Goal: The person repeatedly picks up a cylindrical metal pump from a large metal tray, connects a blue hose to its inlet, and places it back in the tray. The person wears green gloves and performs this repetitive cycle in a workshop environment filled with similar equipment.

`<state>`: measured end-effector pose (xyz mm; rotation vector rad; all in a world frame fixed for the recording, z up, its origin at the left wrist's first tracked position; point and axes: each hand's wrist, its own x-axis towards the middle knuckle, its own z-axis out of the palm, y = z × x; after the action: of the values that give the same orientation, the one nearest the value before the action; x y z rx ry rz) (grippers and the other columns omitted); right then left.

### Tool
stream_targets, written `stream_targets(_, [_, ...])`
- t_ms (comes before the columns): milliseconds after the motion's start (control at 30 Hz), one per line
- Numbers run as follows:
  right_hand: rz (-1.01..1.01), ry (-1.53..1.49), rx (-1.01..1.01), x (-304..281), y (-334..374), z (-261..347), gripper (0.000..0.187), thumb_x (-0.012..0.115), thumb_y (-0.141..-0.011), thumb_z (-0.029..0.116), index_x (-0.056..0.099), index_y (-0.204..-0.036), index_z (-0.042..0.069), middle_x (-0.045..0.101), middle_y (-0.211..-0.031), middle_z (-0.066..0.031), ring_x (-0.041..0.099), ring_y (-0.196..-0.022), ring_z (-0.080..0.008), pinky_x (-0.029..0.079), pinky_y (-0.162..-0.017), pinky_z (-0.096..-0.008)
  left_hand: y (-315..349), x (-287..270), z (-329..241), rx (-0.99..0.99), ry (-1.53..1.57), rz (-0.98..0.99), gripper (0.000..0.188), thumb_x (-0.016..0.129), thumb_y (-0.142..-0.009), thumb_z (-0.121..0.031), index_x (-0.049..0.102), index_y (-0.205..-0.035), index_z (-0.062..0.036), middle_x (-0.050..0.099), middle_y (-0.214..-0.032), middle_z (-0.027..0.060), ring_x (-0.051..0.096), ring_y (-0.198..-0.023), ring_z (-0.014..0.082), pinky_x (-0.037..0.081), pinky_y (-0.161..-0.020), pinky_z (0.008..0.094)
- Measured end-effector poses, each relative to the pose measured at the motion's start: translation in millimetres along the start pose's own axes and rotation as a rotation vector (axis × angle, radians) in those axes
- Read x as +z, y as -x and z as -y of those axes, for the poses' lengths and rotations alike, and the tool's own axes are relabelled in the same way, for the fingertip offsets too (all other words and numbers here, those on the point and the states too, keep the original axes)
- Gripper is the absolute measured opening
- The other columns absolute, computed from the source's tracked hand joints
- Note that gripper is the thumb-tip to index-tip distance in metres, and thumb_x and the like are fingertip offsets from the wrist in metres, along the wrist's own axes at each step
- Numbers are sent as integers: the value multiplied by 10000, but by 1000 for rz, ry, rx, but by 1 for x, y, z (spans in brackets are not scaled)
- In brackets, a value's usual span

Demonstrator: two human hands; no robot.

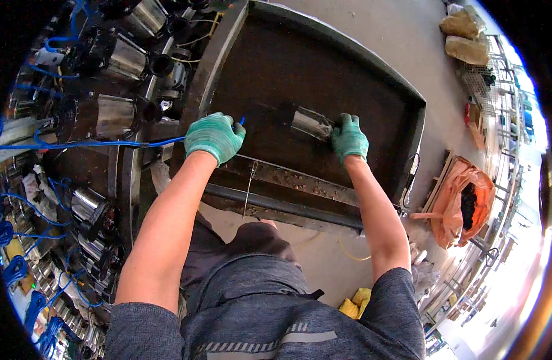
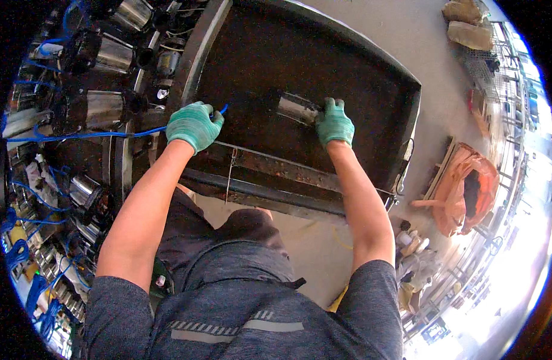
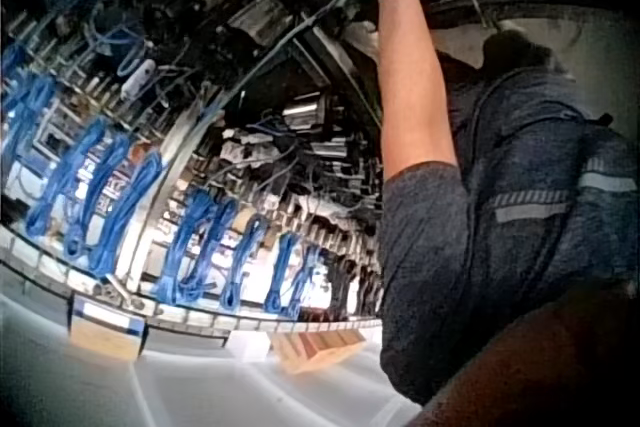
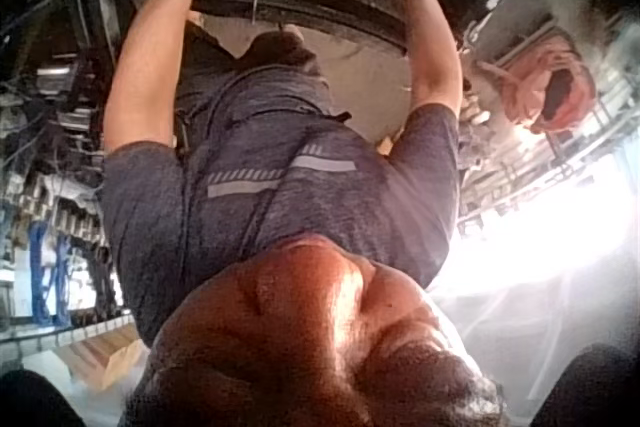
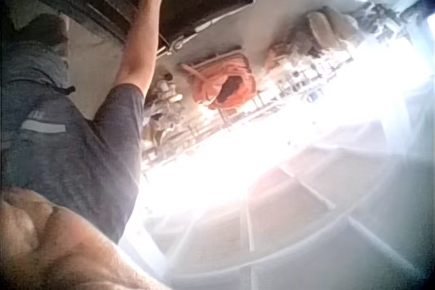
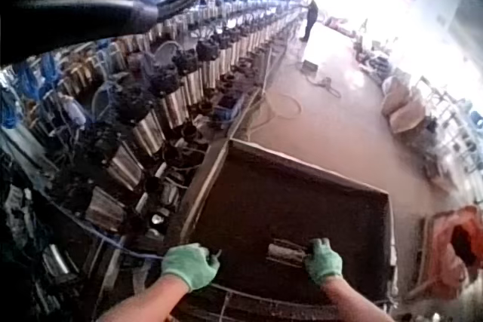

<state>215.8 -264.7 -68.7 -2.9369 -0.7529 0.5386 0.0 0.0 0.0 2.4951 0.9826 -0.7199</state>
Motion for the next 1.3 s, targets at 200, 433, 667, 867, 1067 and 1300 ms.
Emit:
stream_targets(200, [-184,-226,-60,-40,54,-23,316,626,-907,141,613,-1223,133,681,-1182,-139,693,-992,-401,573,-836,-465,-3,2,-7,-6,-49,-2,413,499,-985,-435,752,-1069,-119,700,-1176,139,673,-1096,354,539,-958,475])
stream_targets(433, [-332,-383,-19,-31,108,-154,220,614,-950,95,648,-1167,80,679,-1040,-153,664,-857,-268,547,-819,-361,-4,7,-8,-13,-69,-36,412,500,-986,-443,751,-1038,-121,699,-1188,135,672,-1085,360,538,-950,472])
stream_targets(667, [-424,-388,197,-9,102,-164,234,631,-993,327,677,-1034,101,697,-881,-174,659,-783,-380,528,-728,-431,-2,6,-14,-8,-91,-74,443,517,-1004,-442,748,-1089,-74,697,-1186,182,649,-1097,404,528,-940,484])
stream_targets(867, [-231,-225,345,-15,100,-163,382,515,-1013,471,681,-1056,130,712,-1011,-207,651,-971,-473,516,-806,-561,-4,16,-11,35,-101,-184,428,514,-997,-427,754,-1022,-74,709,-1119,176,665,-1039,414,536,-902,502])
stream_targets(1067, [-131,-190,356,-23,94,-158,382,492,-1021,455,676,-1056,123,712,-1043,-206,651,-995,-463,522,-835,-554,-8,21,-6,75,-119,-232,413,512,-1006,-408,747,-977,-69,708,-1057,193,661,-986,435,529,-855,520])
stream_targets(1300, [-189,-235,311,-20,94,-163,344,529,-1015,422,658,-971,106,691,-949,-226,624,-927,-492,508,-760,-572,-8,27,-5,85,-115,-272,392,542,-1003,-398,741,-960,-64,708,-1002,206,667,-937,435,529,-819,517])
